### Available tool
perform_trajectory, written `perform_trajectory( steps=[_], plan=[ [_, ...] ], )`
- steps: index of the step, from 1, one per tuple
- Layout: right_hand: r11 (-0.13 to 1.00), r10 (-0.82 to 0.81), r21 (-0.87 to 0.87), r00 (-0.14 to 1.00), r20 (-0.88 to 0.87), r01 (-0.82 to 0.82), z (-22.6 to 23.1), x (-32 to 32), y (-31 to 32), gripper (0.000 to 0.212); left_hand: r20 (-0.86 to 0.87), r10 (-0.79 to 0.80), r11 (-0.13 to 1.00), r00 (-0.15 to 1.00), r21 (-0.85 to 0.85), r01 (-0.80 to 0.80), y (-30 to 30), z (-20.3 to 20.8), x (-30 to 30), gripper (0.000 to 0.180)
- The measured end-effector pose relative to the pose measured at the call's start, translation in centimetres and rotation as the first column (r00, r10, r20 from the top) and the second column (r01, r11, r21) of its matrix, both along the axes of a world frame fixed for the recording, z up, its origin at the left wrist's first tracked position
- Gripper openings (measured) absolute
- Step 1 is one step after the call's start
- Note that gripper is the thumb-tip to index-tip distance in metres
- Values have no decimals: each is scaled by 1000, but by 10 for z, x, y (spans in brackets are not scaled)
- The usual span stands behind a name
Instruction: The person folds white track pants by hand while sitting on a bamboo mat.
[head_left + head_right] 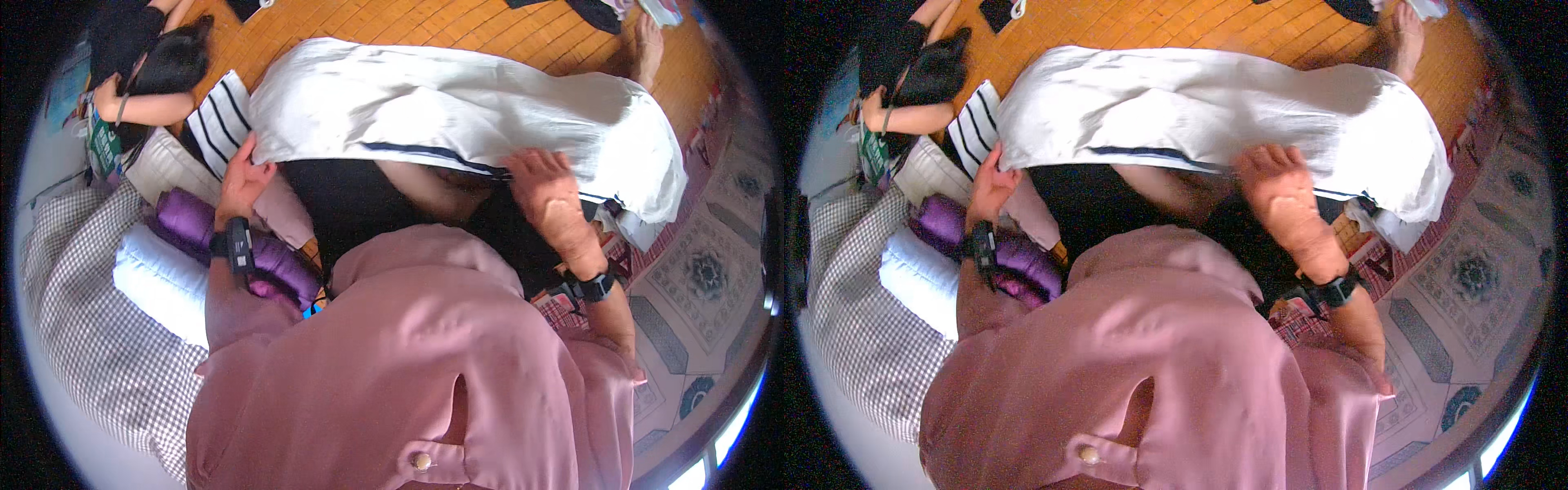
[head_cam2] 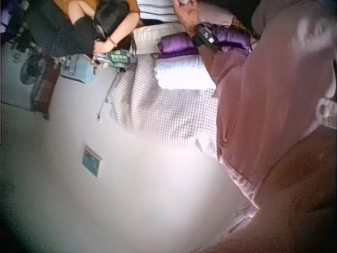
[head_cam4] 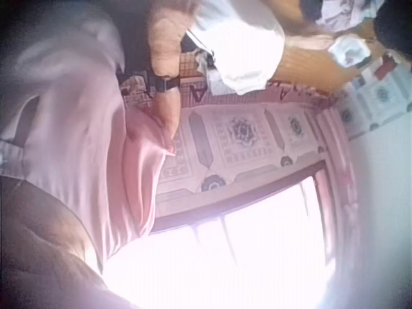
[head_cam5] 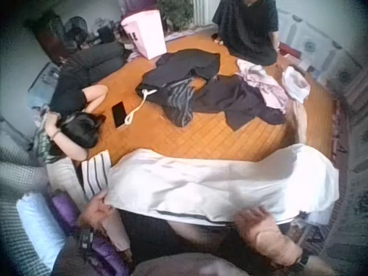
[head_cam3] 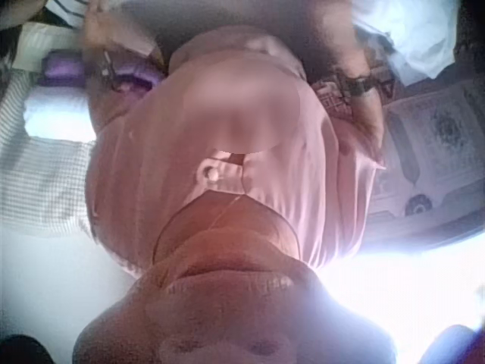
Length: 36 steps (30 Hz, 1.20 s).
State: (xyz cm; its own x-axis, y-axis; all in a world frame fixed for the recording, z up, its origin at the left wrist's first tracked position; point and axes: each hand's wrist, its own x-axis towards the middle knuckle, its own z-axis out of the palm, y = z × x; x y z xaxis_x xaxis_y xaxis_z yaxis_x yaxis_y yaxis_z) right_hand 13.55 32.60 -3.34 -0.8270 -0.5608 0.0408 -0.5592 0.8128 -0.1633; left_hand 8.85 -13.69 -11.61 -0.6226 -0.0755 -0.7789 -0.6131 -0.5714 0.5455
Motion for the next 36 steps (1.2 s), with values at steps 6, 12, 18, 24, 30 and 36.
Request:
perform_trajectory(
  steps=[6, 12, 18, 24, 30, 36],
  plan=[
    [997, -82, 0, 996, 33, 82, 1, 9, 0, 21, -25, -108, 991, 994, -83, 106, 26, 22, -12, 39],
    [995, -93, 21, 995, 26, 93, -3, 8, -2, 24, -160, -272, 952, 949, -188, 241, 29, 36, -15, 44],
    [989, -142, 49, 985, 93, 138, -1, 9, -8, 36, -141, -718, 586, 682, -651, 483, 22, 55, -25, 34],
    [983, -113, -129, 986, 121, 128, 8, -1, -30, 58, -170, -887, 256, 429, -955, 151, 14, 65, -29, 43],
    [945, -51, -319, 996, 80, 74, 7, -15, -75, 61, -365, -787, 441, 498, -897, 39, -19, 66, -12, 42],
    [944, 16, -310, 922, 388, 114, -15, -12, -86, 61, -417, -99, 993, 903, -96, 65, 7, 74, -48, 42]
  ],
)
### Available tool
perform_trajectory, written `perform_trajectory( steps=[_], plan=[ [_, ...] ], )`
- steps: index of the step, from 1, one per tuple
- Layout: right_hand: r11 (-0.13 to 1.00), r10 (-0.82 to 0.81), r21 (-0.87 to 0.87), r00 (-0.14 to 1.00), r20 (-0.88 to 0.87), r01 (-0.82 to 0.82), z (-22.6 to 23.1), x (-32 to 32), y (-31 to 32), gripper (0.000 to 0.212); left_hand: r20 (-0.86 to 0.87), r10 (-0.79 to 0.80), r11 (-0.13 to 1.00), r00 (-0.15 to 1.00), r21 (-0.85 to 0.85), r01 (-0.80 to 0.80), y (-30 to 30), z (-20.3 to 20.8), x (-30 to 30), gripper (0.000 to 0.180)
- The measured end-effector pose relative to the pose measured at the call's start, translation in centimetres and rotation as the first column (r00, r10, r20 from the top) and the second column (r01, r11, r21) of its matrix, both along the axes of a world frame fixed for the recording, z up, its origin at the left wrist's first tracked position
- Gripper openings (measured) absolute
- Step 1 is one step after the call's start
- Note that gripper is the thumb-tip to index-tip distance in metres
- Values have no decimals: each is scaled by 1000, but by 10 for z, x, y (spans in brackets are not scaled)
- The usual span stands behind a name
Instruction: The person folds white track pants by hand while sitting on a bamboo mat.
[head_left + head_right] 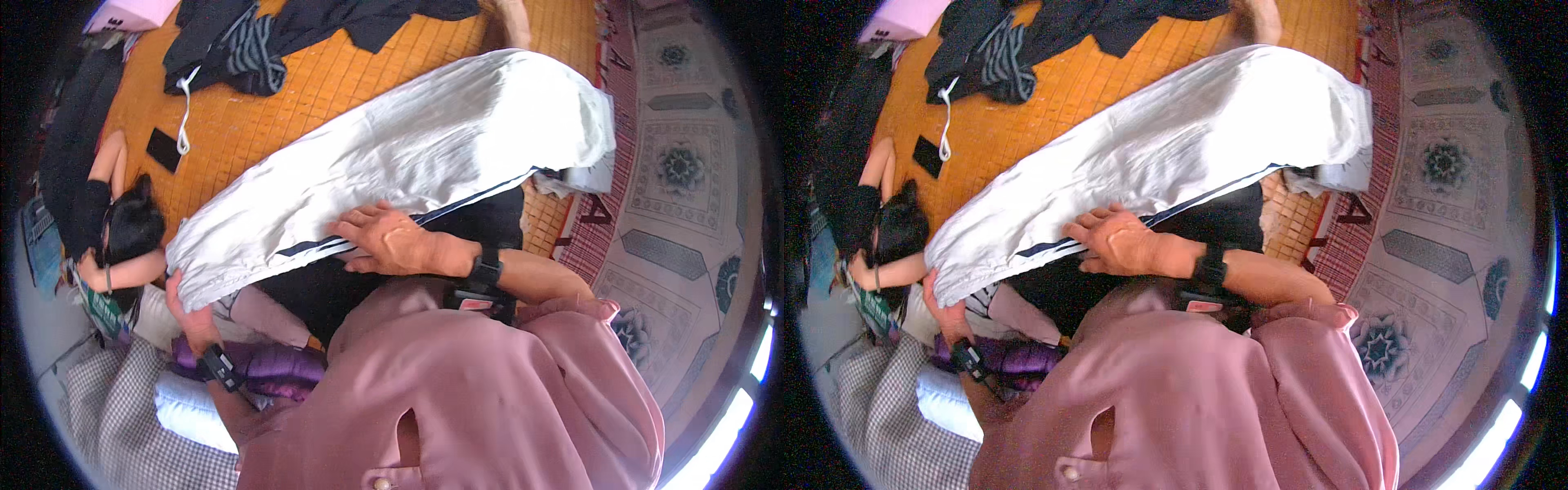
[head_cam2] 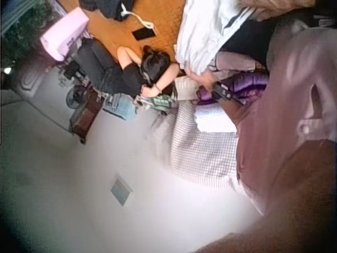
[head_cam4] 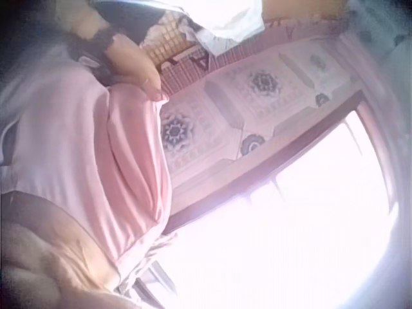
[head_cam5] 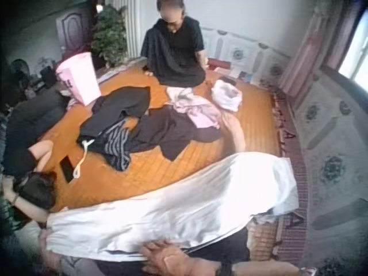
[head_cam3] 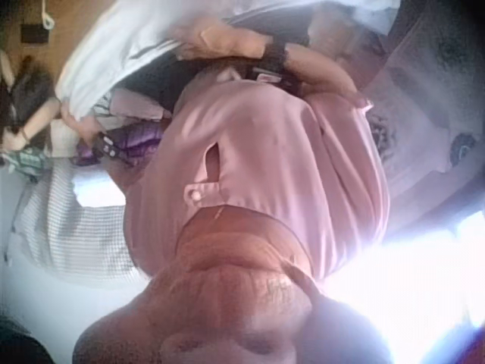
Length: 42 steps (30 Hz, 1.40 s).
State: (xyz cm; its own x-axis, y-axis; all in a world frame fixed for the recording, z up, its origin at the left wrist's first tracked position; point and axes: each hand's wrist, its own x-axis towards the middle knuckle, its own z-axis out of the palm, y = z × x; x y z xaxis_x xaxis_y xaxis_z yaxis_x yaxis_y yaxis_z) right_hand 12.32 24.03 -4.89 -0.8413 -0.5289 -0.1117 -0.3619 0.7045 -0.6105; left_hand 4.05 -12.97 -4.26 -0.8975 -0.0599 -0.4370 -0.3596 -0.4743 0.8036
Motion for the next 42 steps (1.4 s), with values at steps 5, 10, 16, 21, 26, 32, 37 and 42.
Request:
perform_trajectory(
  steps=[5, 10, 16, 21, 26, 32, 37, 42],
  plan=[
    [909, -123, -361, 962, 243, 207, -3, 0, 13, 62, 15, -64, 997, 998, 41, 63, 32, 40, -39, 45],
    [632, -129, -613, 845, 519, 474, 32, -8, 56, 68, -262, -326, 878, 908, -439, 189, 155, 116, -64, 44],
    [-49, -206, -820, 798, 566, 570, 69, -6, 145, 65, -286, -724, 688, 627, -243, 684, 336, 158, -59, 32],
    [-495, -124, -615, 651, 749, 614, 39, 25, 208, 63, -237, -955, 258, 178, -368, 893, 429, 92, -6, 38],
    [-602, -38, -473, 569, 821, 643, -6, 54, 246, 64, 8, -993, 103, 116, -404, 909, 382, 52, 12, 33],
    [-153, -223, -530, 494, 841, 834, 16, 52, 269, 56, 234, -900, 249, 368, -418, 874, 300, 12, -1, 26],
    [-20, -357, -475, 438, 826, 880, 17, 41, 264, 49, 367, -878, 199, 306, -301, 933, 263, -37, 17, 29],
    [-44, -326, -532, 492, 808, 845, 58, 21, 248, 40, 356, -896, 223, 267, -159, 962, 277, -60, 30, 31]
  ],
)
